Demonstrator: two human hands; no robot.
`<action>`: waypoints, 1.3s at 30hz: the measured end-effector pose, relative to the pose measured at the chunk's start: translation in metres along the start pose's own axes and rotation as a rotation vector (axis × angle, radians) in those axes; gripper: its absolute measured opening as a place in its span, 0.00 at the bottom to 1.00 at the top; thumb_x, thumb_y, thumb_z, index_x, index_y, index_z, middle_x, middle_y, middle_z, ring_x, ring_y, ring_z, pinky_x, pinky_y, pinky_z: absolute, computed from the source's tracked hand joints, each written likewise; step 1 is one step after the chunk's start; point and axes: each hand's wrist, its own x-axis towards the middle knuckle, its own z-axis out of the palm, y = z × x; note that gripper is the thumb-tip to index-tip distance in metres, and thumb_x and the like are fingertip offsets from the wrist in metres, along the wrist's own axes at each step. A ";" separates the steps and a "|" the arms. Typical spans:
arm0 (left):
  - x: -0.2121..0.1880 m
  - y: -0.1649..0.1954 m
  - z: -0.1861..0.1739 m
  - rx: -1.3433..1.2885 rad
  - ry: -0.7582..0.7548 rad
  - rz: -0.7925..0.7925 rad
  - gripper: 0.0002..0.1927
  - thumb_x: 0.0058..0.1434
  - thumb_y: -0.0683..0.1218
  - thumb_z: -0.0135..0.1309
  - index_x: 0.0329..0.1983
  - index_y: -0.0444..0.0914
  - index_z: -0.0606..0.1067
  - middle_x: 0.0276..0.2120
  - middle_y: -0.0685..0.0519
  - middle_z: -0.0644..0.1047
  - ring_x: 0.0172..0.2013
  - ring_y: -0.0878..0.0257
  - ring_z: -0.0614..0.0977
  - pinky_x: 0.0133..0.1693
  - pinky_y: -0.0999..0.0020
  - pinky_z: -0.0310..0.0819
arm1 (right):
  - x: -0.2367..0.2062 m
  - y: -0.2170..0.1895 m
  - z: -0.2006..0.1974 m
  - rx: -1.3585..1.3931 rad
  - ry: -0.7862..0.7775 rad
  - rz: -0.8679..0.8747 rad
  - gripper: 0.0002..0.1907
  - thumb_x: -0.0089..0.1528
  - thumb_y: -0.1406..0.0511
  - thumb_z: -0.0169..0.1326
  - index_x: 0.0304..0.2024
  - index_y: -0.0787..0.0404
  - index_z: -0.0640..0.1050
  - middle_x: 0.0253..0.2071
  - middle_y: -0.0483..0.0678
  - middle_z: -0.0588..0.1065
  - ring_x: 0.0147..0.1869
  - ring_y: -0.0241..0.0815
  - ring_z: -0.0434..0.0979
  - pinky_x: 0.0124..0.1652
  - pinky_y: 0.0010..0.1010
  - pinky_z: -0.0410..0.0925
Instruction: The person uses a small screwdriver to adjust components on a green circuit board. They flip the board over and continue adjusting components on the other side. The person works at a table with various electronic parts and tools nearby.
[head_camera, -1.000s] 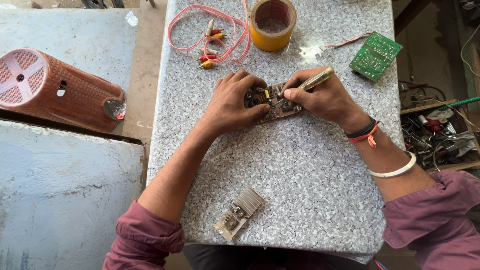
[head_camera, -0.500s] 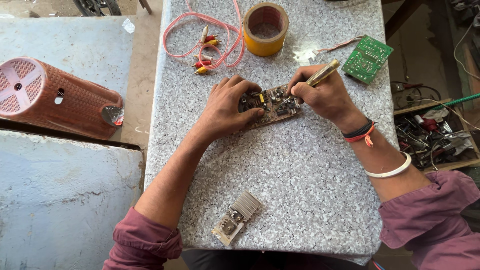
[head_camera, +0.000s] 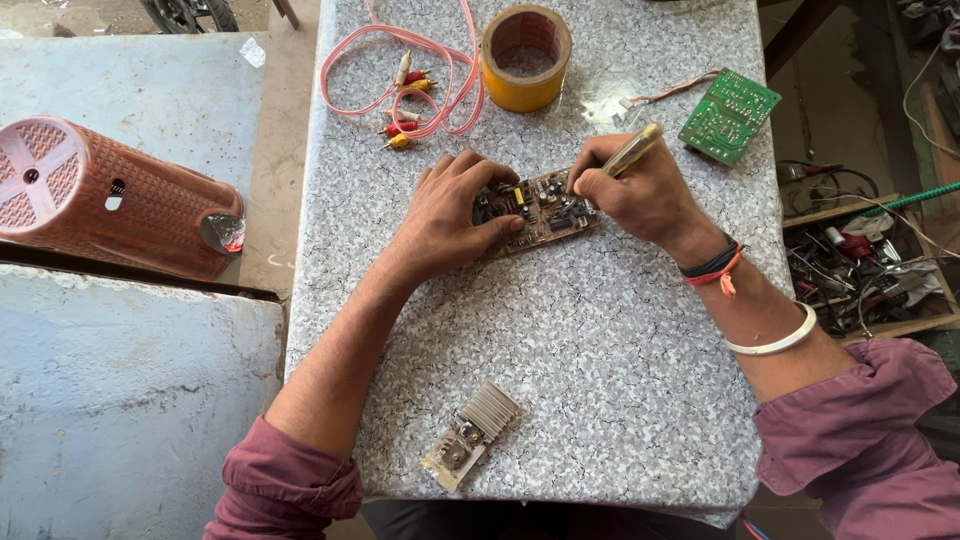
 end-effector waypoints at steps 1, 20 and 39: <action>0.000 0.000 0.001 -0.001 -0.001 -0.003 0.26 0.54 0.57 0.68 0.53 0.44 0.78 0.45 0.53 0.76 0.51 0.55 0.74 0.55 0.55 0.63 | -0.001 0.000 0.000 -0.011 -0.002 -0.027 0.07 0.59 0.68 0.54 0.30 0.66 0.80 0.24 0.46 0.76 0.26 0.33 0.73 0.26 0.27 0.66; 0.000 -0.002 0.001 0.015 0.007 0.015 0.26 0.54 0.57 0.68 0.53 0.44 0.78 0.46 0.52 0.76 0.52 0.54 0.74 0.55 0.54 0.63 | -0.004 -0.013 0.000 -0.125 0.008 -0.238 0.09 0.61 0.66 0.56 0.33 0.68 0.79 0.24 0.51 0.76 0.25 0.38 0.76 0.27 0.32 0.69; 0.002 0.001 -0.001 0.039 -0.031 0.002 0.25 0.55 0.57 0.67 0.53 0.44 0.78 0.46 0.53 0.76 0.51 0.54 0.73 0.55 0.55 0.63 | -0.001 -0.005 0.004 0.079 0.077 0.025 0.19 0.70 0.54 0.54 0.38 0.63 0.84 0.24 0.42 0.77 0.26 0.31 0.77 0.26 0.23 0.70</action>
